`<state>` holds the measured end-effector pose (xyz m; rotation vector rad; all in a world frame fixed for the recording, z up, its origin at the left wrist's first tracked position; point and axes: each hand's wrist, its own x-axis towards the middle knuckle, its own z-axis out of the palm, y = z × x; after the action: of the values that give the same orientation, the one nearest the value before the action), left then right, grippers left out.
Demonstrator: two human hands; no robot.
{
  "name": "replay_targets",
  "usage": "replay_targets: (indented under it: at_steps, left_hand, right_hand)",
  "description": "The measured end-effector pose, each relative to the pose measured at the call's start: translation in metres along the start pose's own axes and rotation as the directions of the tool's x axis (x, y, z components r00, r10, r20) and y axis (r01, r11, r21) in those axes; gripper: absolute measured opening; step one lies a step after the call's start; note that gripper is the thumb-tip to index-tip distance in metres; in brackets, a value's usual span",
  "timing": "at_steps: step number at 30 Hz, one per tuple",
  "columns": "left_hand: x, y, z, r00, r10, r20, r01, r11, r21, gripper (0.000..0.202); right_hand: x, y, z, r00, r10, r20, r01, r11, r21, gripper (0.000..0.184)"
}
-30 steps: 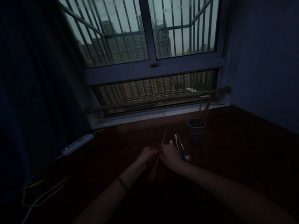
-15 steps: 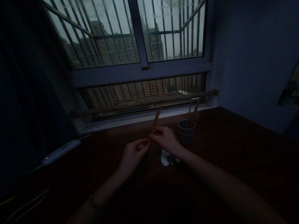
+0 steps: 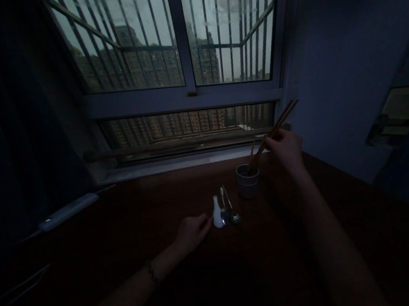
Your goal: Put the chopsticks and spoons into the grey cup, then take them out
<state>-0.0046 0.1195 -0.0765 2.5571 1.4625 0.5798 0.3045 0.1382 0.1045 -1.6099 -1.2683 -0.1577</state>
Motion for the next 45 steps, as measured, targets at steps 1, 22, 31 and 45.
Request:
replay_targets:
  at_steps: [1,22,31,45]
  left_hand:
    - [-0.001,0.0,0.004,1.0,0.027,0.014,-0.027,1.0,0.008,0.035]
    - [-0.008,0.002,0.008,0.973,0.229,0.034,-0.232,0.968,0.092,0.038]
    - [-0.008,0.004,0.005,0.974,0.217,0.06,-0.222,0.972,0.081,0.04]
    - [-0.009,0.005,0.004,0.97,0.241,0.039,-0.244,0.966,0.081,0.039]
  right_hand:
    - [0.001,0.003,0.002,0.999,0.017,0.044,-0.015,0.999,-0.053,0.018]
    - [0.008,0.032,0.043,0.853,0.235,0.466,-0.1,0.95,-0.296,0.019]
    - [0.013,0.046,0.05,0.831,0.227,0.509,-0.07,0.949,-0.308,0.017]
    - [0.001,0.023,0.025,0.907,0.075,0.414,0.071,0.942,-0.327,0.012]
